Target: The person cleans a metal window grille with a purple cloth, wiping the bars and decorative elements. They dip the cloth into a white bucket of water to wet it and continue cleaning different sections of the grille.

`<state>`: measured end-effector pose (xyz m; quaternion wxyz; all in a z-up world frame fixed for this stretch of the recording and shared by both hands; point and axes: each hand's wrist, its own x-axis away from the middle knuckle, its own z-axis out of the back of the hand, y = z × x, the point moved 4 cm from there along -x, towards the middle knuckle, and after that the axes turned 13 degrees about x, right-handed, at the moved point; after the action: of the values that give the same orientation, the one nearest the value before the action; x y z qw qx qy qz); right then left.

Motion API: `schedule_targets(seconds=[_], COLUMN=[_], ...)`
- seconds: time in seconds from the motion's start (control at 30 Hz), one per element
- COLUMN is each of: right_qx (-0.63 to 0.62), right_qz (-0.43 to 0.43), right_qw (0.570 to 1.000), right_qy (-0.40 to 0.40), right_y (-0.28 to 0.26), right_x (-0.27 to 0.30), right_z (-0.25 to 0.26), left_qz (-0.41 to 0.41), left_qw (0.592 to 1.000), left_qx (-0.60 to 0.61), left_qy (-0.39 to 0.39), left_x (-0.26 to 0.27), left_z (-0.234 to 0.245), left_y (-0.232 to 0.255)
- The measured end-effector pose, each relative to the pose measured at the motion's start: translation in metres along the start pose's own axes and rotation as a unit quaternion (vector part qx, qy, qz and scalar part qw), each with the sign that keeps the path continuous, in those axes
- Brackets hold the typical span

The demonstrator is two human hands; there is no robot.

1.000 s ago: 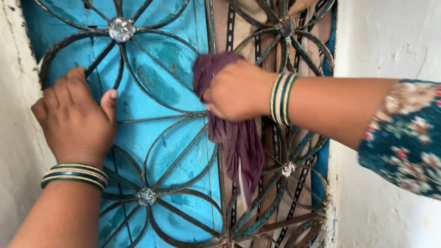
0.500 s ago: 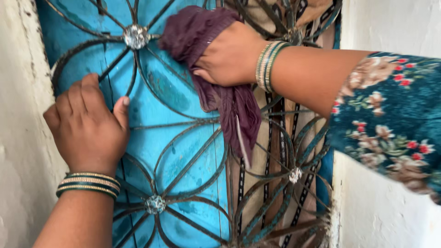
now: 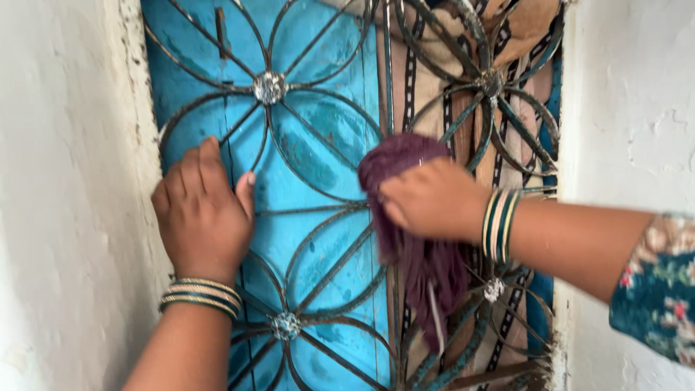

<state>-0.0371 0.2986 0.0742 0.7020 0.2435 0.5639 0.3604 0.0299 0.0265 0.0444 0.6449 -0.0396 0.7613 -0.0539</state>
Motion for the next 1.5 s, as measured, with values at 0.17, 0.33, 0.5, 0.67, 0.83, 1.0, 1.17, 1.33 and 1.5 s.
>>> schedule_targets(seconds=[0.17,0.33,0.5,0.67,0.83,1.0,1.17,1.33,1.5], right_qx=[-0.06,-0.097,-0.199,-0.283,-0.278,-0.225,-0.17,-0.171,-0.272], right_qz=[0.106,0.026,0.025,0.039,0.055,0.061,0.06,0.072,0.054], right_qw=[0.971,0.942,0.955,0.945,0.942,0.963,0.981,0.98,0.949], right_qy=[0.203,0.321,0.218,0.157,0.179,0.136,0.066,0.071,0.149], right_y=[-0.058,-0.105,-0.133,-0.154,-0.152,-0.117,-0.084,-0.092,-0.121], right_x=[-0.004,-0.03,-0.066,-0.118,-0.114,-0.085,-0.05,-0.063,-0.089], right_z=[0.013,0.035,0.031,0.011,0.008,0.007,0.01,0.015,0.02], left_qz=[0.044,0.093,0.089,0.103,0.08,0.05,0.04,0.043,0.067], left_qw=[0.999,0.995,0.995,0.983,0.987,0.995,0.997,0.997,0.993], left_qx=[-0.022,-0.02,0.043,0.111,0.081,0.059,0.035,0.037,0.051], left_qy=[0.007,-0.007,0.033,0.1,0.114,0.068,0.054,0.058,0.081], left_x=[0.02,0.059,0.079,0.088,0.088,0.09,0.09,0.093,0.1], left_z=[0.014,0.025,0.021,0.018,0.015,0.02,0.022,0.02,0.019], left_y=[0.014,0.025,0.018,0.01,0.009,0.013,0.018,0.02,0.016])
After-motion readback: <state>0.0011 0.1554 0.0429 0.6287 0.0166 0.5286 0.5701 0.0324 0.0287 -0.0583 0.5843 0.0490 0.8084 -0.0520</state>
